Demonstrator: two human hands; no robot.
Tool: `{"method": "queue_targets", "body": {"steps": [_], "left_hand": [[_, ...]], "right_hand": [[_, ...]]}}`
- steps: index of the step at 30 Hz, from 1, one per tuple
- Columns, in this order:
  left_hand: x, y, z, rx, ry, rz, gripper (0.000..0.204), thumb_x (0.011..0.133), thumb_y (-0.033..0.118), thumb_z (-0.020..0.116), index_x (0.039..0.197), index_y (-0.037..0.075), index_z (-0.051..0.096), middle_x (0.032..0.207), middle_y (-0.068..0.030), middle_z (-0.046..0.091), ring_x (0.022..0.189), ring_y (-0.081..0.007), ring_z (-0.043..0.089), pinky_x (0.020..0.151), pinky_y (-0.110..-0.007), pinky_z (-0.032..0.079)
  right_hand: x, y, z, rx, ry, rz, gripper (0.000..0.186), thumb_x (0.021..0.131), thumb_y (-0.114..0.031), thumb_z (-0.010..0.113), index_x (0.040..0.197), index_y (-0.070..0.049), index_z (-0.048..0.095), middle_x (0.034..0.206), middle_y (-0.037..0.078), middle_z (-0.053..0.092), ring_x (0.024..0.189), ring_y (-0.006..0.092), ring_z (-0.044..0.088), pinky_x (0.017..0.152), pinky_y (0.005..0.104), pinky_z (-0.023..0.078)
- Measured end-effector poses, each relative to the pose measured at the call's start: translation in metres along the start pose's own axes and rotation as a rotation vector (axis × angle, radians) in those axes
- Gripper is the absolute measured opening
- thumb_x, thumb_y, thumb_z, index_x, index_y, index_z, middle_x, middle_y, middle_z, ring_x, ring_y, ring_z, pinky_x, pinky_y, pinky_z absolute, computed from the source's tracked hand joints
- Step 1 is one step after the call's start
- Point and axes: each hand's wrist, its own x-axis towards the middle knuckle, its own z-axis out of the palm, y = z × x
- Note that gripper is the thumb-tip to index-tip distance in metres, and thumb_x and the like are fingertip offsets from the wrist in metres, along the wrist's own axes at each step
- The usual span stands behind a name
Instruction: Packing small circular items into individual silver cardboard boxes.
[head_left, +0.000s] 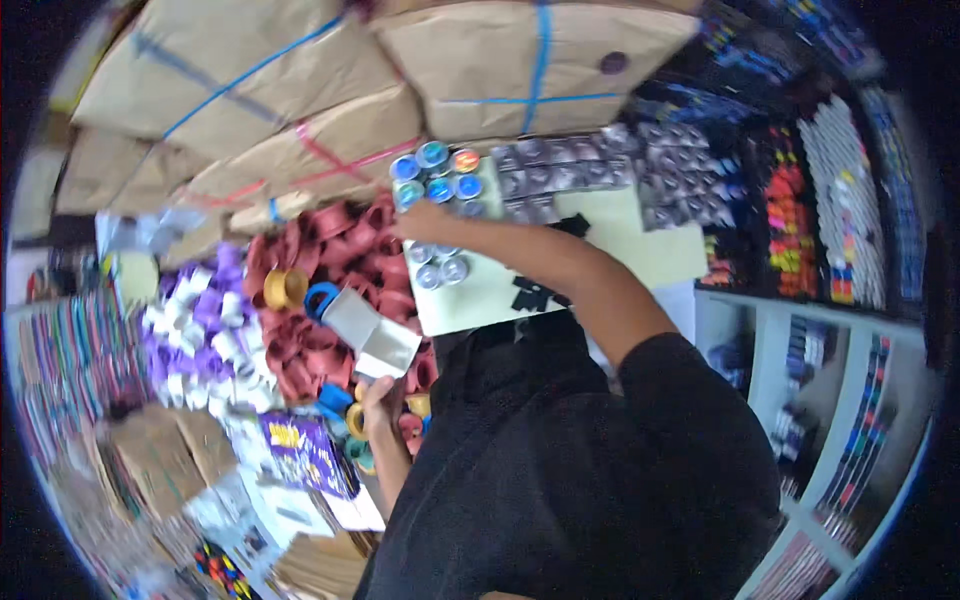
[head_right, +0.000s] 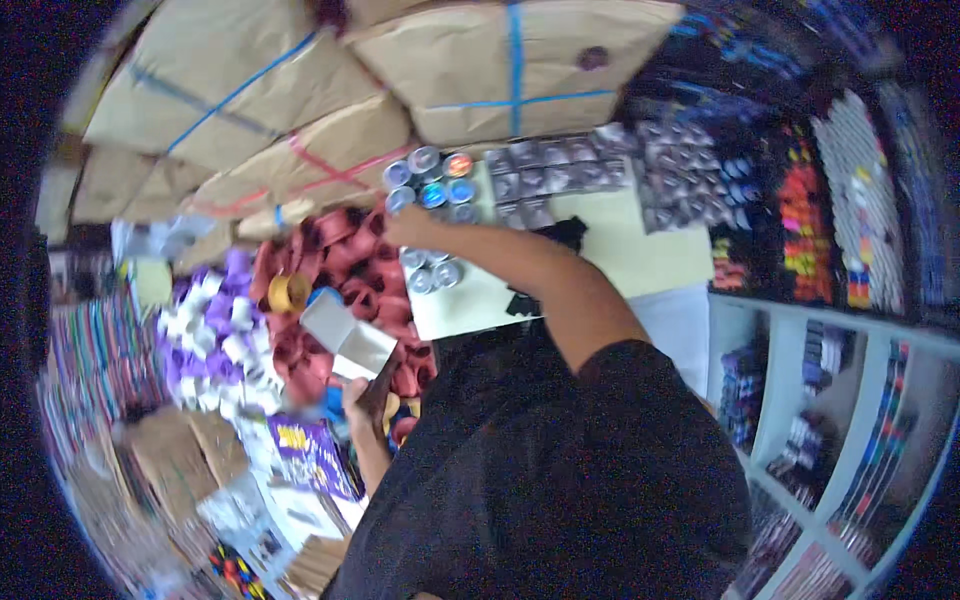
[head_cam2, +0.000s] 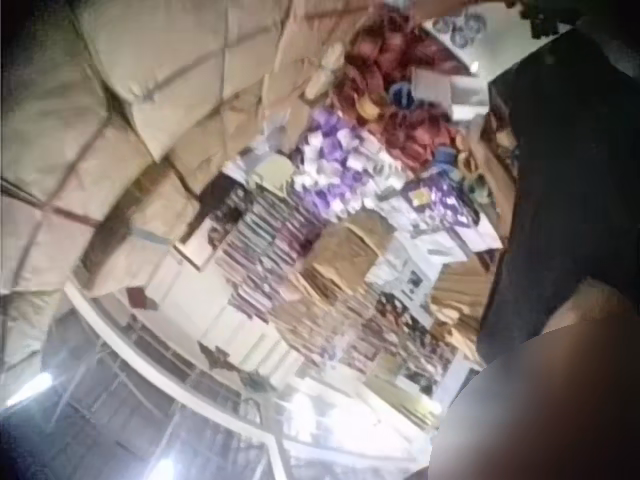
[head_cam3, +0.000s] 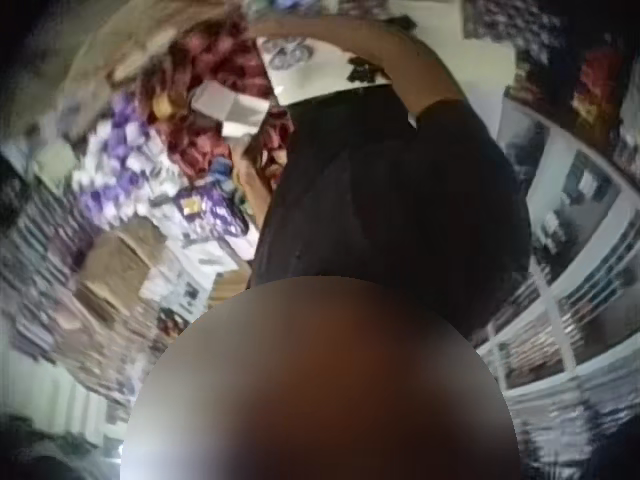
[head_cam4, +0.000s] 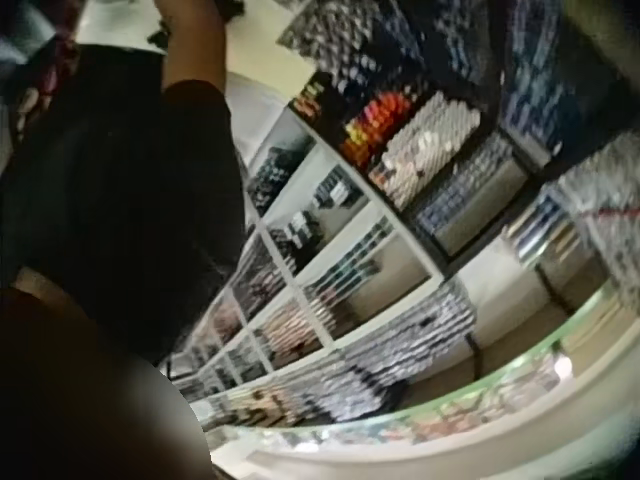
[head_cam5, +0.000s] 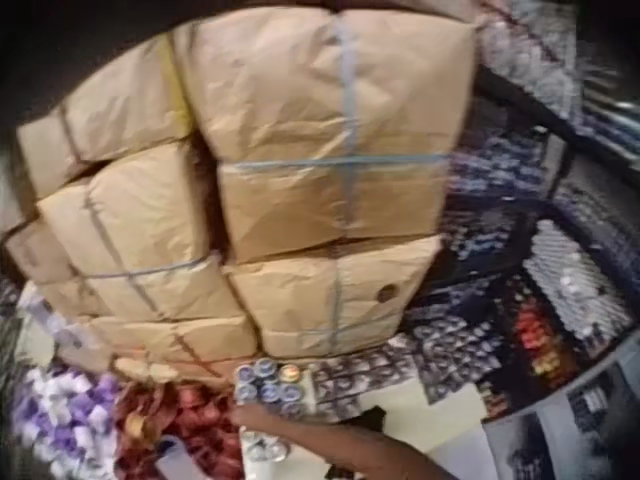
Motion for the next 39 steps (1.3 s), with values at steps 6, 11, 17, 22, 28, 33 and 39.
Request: {"method": "queue_targets", "body": {"steps": [6,11,17,22,28,33,39], "left_hand": [[0.027,-0.005,0.005,-0.028,-0.277,-0.053,0.083,0.073,0.013,0.073,0.148,0.007,0.040,0.141,-0.0132,0.052,0.132,-0.0342,0.049,0.114,-0.067,0.032],[0.058,-0.018,0.100,0.083,-0.454,-0.249,0.085,0.080,0.010,0.075,0.153,0.011,0.030,0.146,-0.0162,0.047,0.131,-0.0469,0.049,0.112,-0.069,0.033],[0.079,-0.109,0.171,0.086,-0.632,-0.448,0.084,0.083,0.012,0.074,0.154,0.021,0.029,0.146,-0.0109,0.045,0.134,-0.0376,0.047,0.104,-0.071,0.040],[0.036,-0.192,0.279,0.069,-0.891,-0.793,0.082,0.078,0.019,0.072,0.150,0.018,0.034,0.141,-0.0132,0.050,0.130,-0.0399,0.051,0.101,-0.061,0.047],[-0.044,-0.263,0.388,0.115,-1.158,-1.093,0.082,0.078,0.021,0.068,0.152,0.013,0.032,0.140,-0.0179,0.052,0.127,-0.0457,0.053,0.099,-0.054,0.049],[-0.101,-0.308,0.427,0.182,-1.152,-1.162,0.082,0.078,0.022,0.069,0.152,0.014,0.033,0.140,-0.0168,0.051,0.127,-0.0370,0.053,0.097,-0.054,0.050],[-0.150,-0.333,0.453,0.311,-1.234,-1.179,0.091,0.076,0.023,0.074,0.153,0.012,0.027,0.144,-0.0168,0.046,0.134,-0.0370,0.047,0.108,-0.054,0.044]], "right_hand": [[-0.039,-0.034,-0.099,0.037,0.033,-0.095,0.018,0.074,-0.019,0.070,0.088,-0.008,0.069,0.083,0.017,0.071,0.077,0.0351,0.072,0.054,0.0493,0.055],[-0.173,-0.046,-0.217,0.553,0.072,0.530,0.061,0.068,-0.032,0.086,0.121,-0.013,0.062,0.096,0.016,0.072,0.090,0.0419,0.069,0.076,0.0468,0.056],[-0.366,-0.070,-0.277,0.602,0.759,1.032,0.059,0.066,-0.034,0.093,0.114,-0.008,0.070,0.103,0.005,0.073,0.093,0.0149,0.067,0.082,0.0340,0.053],[-0.470,-0.128,-0.367,0.603,0.991,1.424,0.062,0.067,-0.025,0.093,0.121,-0.009,0.066,0.110,0.003,0.071,0.103,0.0102,0.063,0.080,0.0276,0.048],[-0.555,-0.188,-0.416,0.530,1.350,1.329,0.064,0.067,-0.009,0.090,0.126,-0.007,0.067,0.109,0.000,0.068,0.094,0.0055,0.059,0.070,0.0169,0.040],[-0.604,-0.216,-0.421,0.429,1.357,1.370,0.069,0.063,-0.011,0.092,0.127,-0.006,0.067,0.113,0.001,0.070,0.080,0.0006,0.056,0.057,0.0150,0.034],[-0.636,-0.225,-0.415,0.253,1.416,1.326,0.068,0.064,-0.014,0.093,0.126,-0.005,0.068,0.109,0.001,0.072,0.069,-0.0002,0.049,0.050,0.0173,0.032]]}}
